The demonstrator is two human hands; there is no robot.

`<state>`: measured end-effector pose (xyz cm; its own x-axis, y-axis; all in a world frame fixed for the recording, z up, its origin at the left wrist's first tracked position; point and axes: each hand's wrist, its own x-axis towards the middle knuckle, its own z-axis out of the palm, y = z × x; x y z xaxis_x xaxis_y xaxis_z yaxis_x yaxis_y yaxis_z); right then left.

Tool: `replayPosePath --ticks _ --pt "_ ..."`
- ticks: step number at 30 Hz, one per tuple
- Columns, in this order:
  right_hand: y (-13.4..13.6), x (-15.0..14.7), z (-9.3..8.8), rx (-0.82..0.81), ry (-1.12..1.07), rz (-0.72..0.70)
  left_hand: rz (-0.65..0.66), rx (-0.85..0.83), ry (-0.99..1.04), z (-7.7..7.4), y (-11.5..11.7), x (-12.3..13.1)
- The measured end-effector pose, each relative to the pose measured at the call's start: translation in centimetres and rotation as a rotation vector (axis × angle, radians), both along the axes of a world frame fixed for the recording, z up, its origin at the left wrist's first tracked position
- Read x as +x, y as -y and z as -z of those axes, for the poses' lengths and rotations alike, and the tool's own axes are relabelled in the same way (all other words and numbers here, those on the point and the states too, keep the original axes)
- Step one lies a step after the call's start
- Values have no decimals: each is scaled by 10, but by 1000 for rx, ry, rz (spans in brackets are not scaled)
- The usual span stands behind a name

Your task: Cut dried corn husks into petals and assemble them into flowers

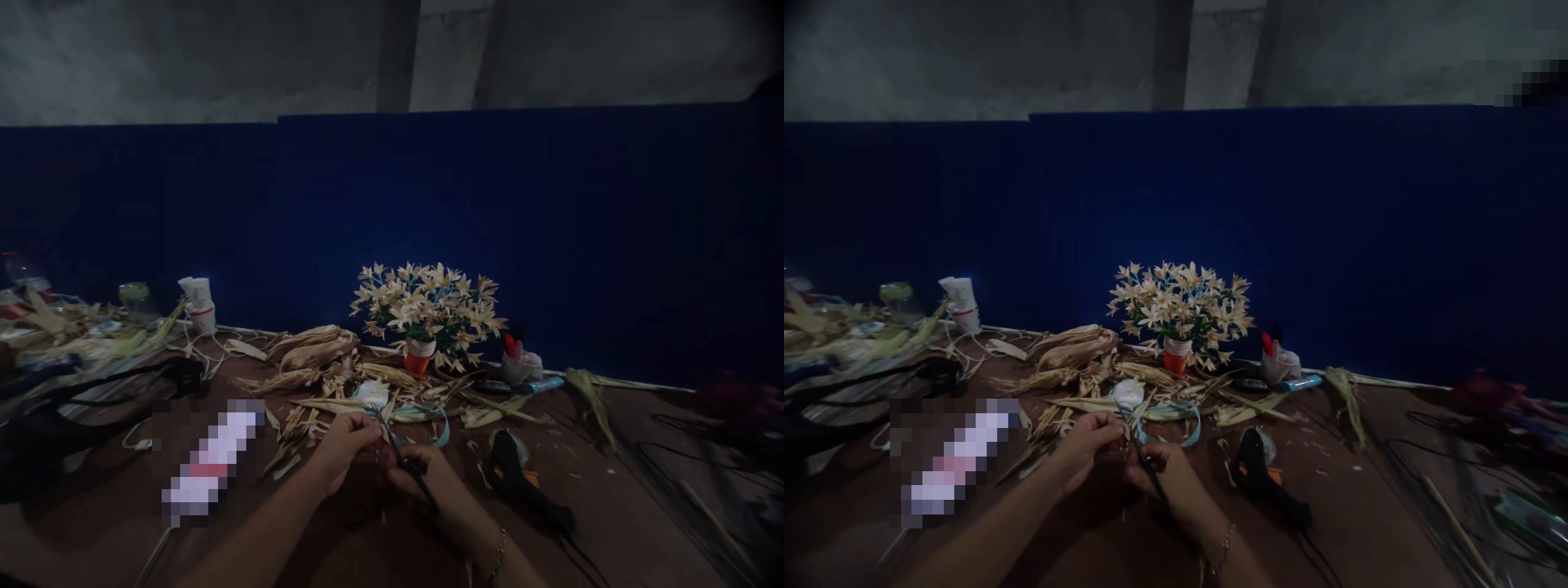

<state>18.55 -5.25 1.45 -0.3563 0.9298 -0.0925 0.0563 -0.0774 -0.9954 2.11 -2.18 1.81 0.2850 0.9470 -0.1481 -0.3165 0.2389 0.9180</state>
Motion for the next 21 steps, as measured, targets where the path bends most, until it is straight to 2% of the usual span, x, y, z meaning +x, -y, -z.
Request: replayPosePath --ticks 8,21 --pt "2 -2 -3 -74 52 31 22 -15 13 -5 0 -2" --pt "2 0 -5 -62 82 1 80 -29 -7 -13 1 -6"
